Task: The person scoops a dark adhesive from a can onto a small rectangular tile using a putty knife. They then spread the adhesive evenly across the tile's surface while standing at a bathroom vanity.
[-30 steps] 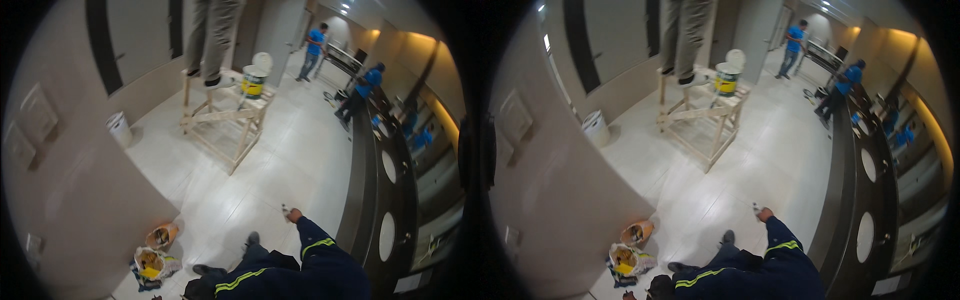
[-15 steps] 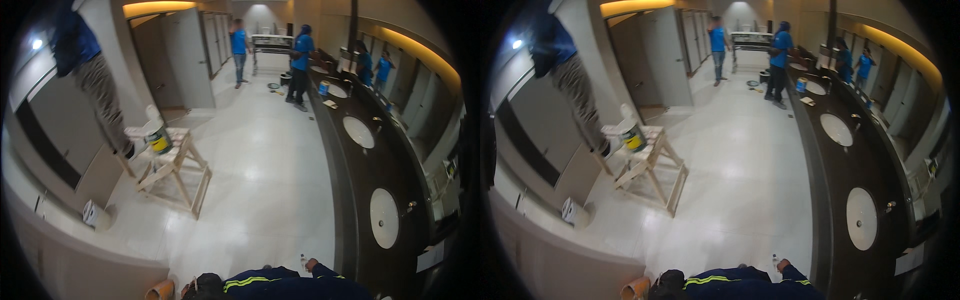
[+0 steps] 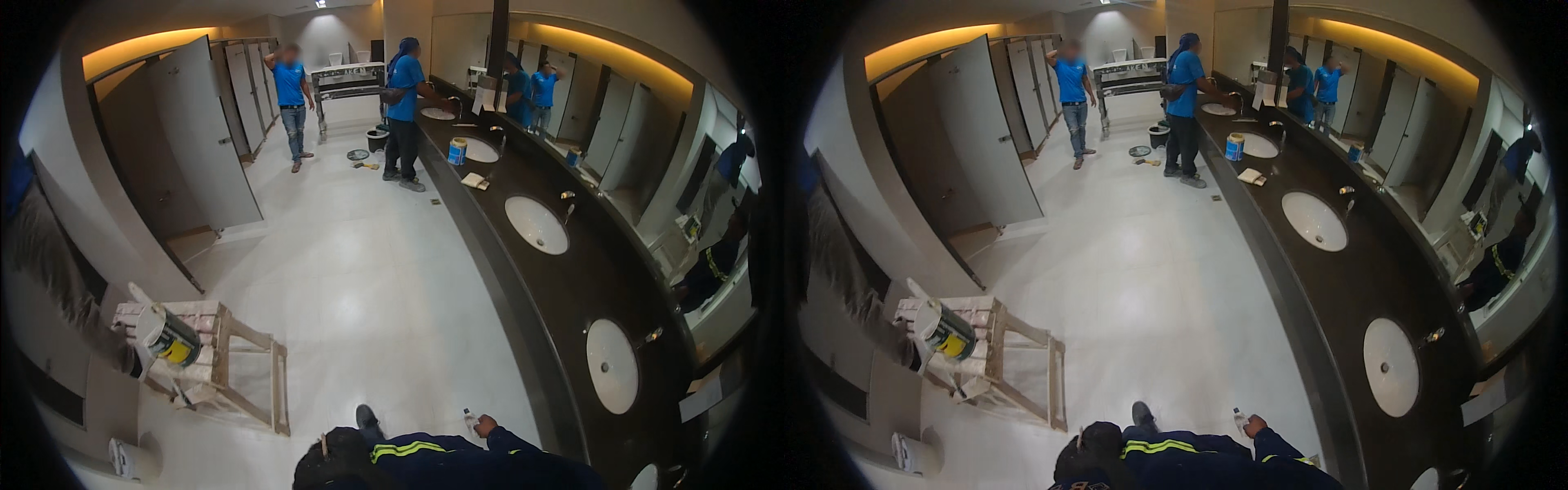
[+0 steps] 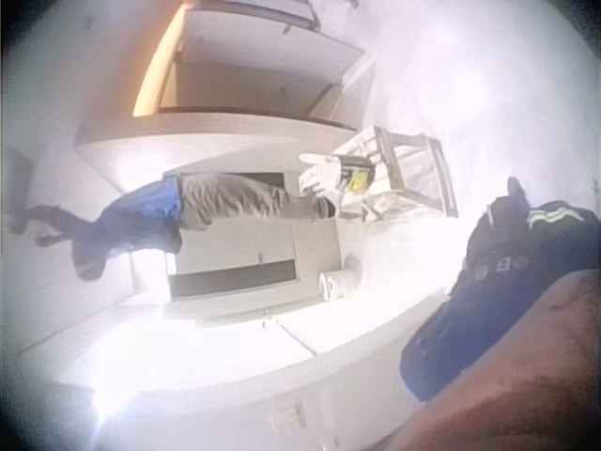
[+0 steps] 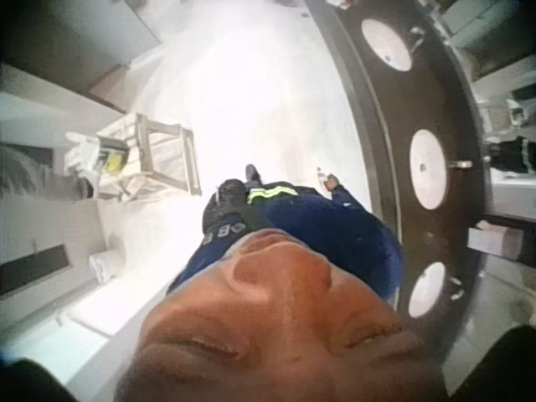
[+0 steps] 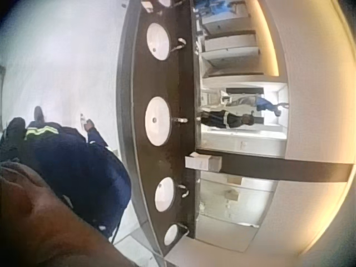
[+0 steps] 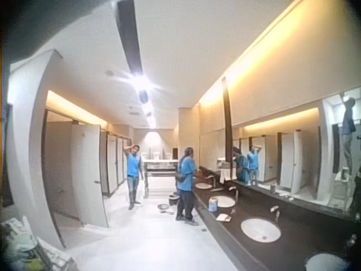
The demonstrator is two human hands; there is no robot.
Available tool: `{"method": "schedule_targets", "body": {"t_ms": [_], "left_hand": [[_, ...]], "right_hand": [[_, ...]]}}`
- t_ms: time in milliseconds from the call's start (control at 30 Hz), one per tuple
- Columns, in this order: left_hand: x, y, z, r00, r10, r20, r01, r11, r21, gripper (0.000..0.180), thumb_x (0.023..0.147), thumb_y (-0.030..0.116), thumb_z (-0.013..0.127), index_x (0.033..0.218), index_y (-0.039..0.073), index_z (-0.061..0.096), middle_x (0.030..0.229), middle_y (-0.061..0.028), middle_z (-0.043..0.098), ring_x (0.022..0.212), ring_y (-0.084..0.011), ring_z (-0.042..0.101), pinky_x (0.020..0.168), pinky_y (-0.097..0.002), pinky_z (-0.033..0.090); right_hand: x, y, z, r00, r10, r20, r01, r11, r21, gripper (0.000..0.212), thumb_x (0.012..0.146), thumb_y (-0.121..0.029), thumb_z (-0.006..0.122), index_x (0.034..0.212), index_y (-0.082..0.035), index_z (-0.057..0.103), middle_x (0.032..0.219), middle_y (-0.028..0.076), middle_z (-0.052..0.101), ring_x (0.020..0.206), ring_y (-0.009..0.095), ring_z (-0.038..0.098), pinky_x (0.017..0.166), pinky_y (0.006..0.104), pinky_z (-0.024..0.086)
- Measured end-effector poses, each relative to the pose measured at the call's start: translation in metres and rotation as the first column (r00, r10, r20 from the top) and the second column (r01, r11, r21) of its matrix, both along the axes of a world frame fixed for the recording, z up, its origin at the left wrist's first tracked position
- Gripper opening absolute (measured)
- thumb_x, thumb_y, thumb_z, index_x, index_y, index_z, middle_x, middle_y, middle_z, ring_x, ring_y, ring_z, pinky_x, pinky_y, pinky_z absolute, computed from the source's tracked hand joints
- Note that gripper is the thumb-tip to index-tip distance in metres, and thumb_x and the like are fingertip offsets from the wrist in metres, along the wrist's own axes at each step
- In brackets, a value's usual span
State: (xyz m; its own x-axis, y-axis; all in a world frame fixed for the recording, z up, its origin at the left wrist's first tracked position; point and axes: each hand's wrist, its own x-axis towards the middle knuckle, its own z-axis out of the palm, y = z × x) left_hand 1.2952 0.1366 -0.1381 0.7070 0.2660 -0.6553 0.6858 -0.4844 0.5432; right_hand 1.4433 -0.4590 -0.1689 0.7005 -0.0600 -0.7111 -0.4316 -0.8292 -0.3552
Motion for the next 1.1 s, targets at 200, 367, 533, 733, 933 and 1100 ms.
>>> {"method": "schedule_targets", "body": {"t_ms": [200, 367, 533, 733, 933, 1100], "left_hand": [[0.146, 0.072, -0.011, 0.954, 0.016, 0.299, 0.041, 0.983, -0.181, 0.033, 0.084, 0.021, 0.069, 0.103, -0.005, 0.067, 0.074, -0.0136, 0.07, 0.065, -0.024, 0.068, 0.063, -0.0375, 0.055], [0.338, 0.097, 0.016, 0.93, 0.2, 0.309, -0.174, 0.979, -0.11, 0.031, 0.083, 0.026, 0.072, 0.083, -0.005, 0.066, 0.061, -0.0081, 0.062, 0.051, -0.0168, 0.059, 0.05, -0.0348, 0.047], [0.456, 0.102, 0.01, 0.956, -0.092, 0.28, 0.064, 0.992, 0.105, 0.044, 0.083, 0.041, 0.071, 0.093, -0.001, 0.07, 0.078, -0.0127, 0.071, 0.07, -0.026, 0.068, 0.067, -0.0408, 0.052], [0.584, 0.063, -0.007, 0.966, -0.244, 0.085, 0.237, 0.968, 0.087, 0.046, 0.083, 0.046, 0.07, 0.094, 0.001, 0.072, 0.083, -0.0135, 0.071, 0.077, -0.0286, 0.068, 0.071, -0.0428, 0.052], [0.739, 0.012, 0.015, 0.976, -0.217, 0.029, 0.216, 0.976, 0.039, 0.047, 0.082, 0.046, 0.07, 0.096, 0.001, 0.072, 0.086, -0.0151, 0.071, 0.081, -0.03, 0.068, 0.074, -0.0429, 0.052], [0.865, 0.02, 0.037, 0.985, -0.145, 0.093, 0.141, 0.989, 0.052, 0.049, 0.081, 0.047, 0.07, 0.098, 0.001, 0.071, 0.088, -0.0164, 0.071, 0.083, -0.0311, 0.068, 0.076, -0.043, 0.052]], "right_hand": [[0.06, -0.033, 0.003, 0.936, -0.33, 0.12, 0.334, 0.942, -0.014, 0.037, 0.076, -0.023, 0.065, 0.106, 0.0, 0.063, 0.105, 0.022, 0.068, 0.099, 0.04, 0.064, 0.087, 0.0453, 0.052], [0.165, 0.024, 0.012, 0.838, -0.519, 0.166, 0.493, 0.852, 0.175, 0.034, 0.077, -0.018, 0.065, 0.105, 0.002, 0.062, 0.098, 0.023, 0.068, 0.095, 0.038, 0.066, 0.083, 0.0441, 0.053], [0.254, 0.035, -0.026, 0.758, -0.637, 0.141, 0.612, 0.769, 0.187, 0.036, 0.078, -0.015, 0.065, 0.109, 0.003, 0.061, 0.099, 0.023, 0.068, 0.096, 0.038, 0.066, 0.084, 0.0441, 0.053], [0.43, 0.032, -0.047, 0.865, -0.434, 0.251, 0.444, 0.896, 0.018, 0.041, 0.084, -0.033, 0.065, 0.103, 0.003, 0.064, 0.101, 0.029, 0.066, 0.097, 0.043, 0.064, 0.084, 0.0479, 0.051], [0.683, 0.029, 0.0, 0.813, -0.263, 0.519, 0.156, 0.958, 0.24, 0.034, 0.088, -0.03, 0.062, 0.094, 0.003, 0.065, 0.095, 0.026, 0.065, 0.093, 0.043, 0.062, 0.08, 0.0481, 0.049], [0.914, 0.032, 0.121, 0.667, -0.604, 0.436, 0.277, 0.744, 0.608, 0.033, 0.087, -0.013, 0.064, 0.115, 0.002, 0.054, 0.092, 0.015, 0.064, 0.085, 0.026, 0.065, 0.077, 0.0379, 0.053]]}}
